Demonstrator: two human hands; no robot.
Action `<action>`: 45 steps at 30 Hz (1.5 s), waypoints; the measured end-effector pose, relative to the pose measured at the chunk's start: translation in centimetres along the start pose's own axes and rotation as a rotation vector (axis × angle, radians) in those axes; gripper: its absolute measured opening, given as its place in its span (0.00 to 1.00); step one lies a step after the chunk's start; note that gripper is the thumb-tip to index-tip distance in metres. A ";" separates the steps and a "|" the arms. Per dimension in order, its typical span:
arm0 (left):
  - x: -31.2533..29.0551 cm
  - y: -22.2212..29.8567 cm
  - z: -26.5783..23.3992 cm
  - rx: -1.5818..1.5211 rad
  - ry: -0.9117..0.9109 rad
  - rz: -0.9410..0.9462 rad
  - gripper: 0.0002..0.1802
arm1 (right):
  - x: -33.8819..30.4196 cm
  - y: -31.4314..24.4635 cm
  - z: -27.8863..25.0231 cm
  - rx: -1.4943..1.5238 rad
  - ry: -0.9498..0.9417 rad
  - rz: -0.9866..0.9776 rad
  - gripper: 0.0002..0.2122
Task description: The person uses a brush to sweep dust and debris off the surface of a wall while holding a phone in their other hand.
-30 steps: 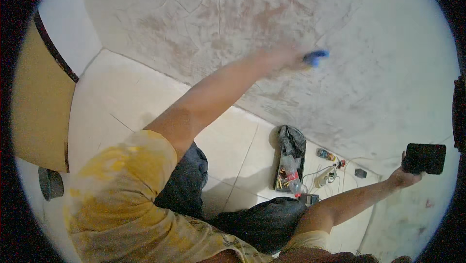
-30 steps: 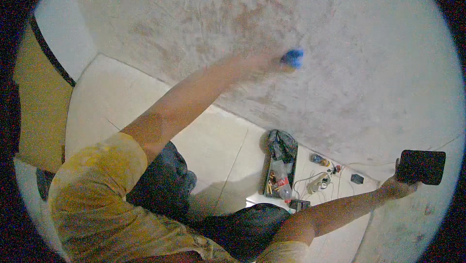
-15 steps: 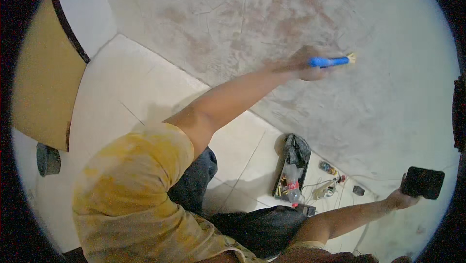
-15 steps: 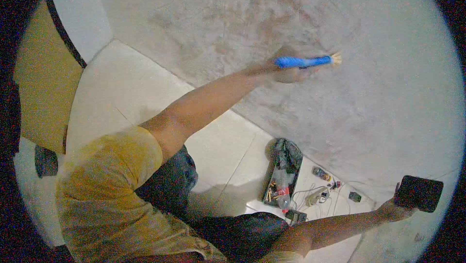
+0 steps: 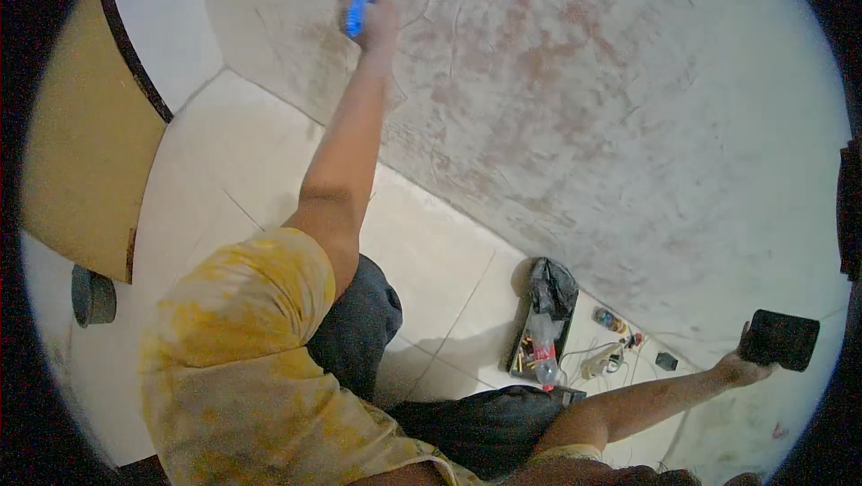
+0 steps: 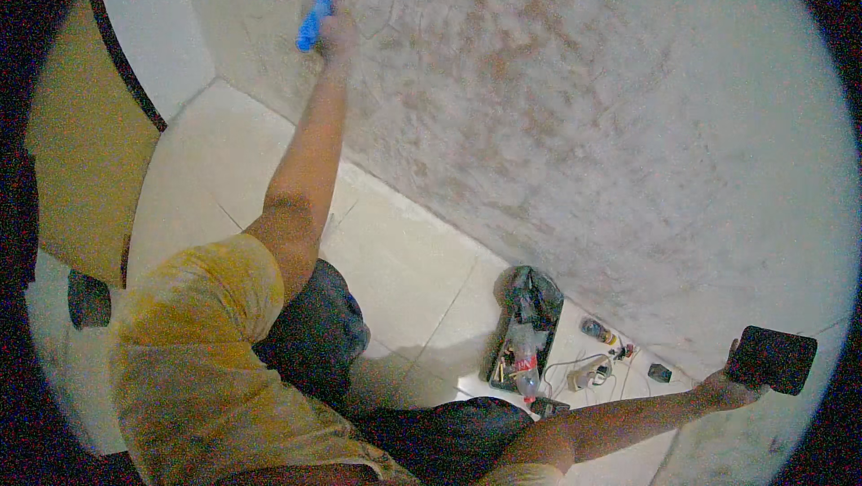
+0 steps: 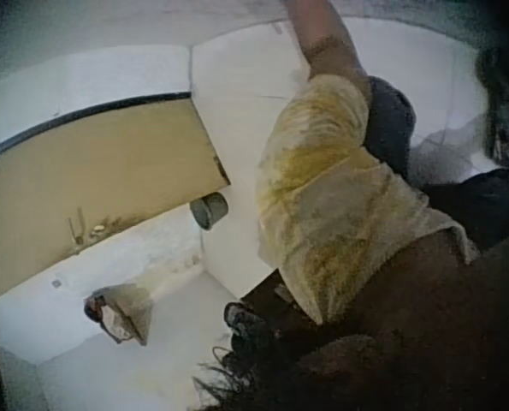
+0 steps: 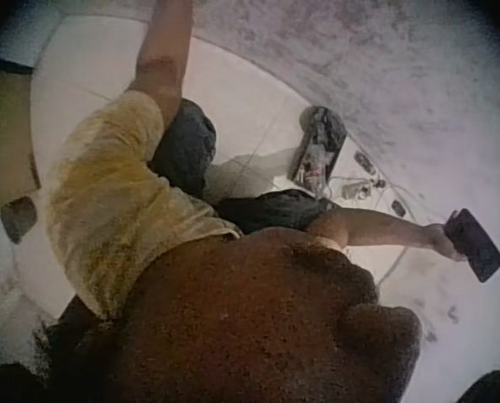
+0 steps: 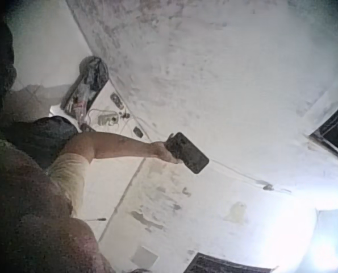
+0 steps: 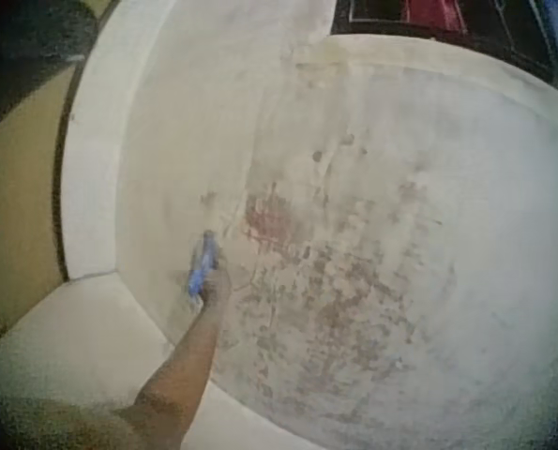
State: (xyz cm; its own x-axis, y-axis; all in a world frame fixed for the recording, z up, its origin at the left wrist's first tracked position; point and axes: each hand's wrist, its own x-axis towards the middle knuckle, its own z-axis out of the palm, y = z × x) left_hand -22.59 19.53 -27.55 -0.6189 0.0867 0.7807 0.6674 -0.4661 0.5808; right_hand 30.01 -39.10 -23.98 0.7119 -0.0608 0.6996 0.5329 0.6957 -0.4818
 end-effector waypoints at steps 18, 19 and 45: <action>-7.3 19.7 -5.8 -0.710 -1.328 -0.143 0.20 | -0.5 -3.2 2.0 -0.327 0.039 0.019 0.23; -5.1 18.7 -5.1 -0.688 -1.383 -0.316 0.20 | 0.2 -3.7 0.6 -0.267 -0.027 -0.001 0.22; -11.1 22.1 -5.5 -0.775 -0.908 0.143 0.19 | -2.4 -5.6 6.9 -0.057 0.168 0.372 0.28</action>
State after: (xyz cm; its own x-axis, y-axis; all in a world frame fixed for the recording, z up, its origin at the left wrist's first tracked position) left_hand -3.28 3.40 -24.68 0.1662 0.4346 0.8852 0.0869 -0.9006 0.4258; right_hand 22.15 -37.93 -19.36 0.9230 0.0678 0.3789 0.2465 0.6519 -0.7171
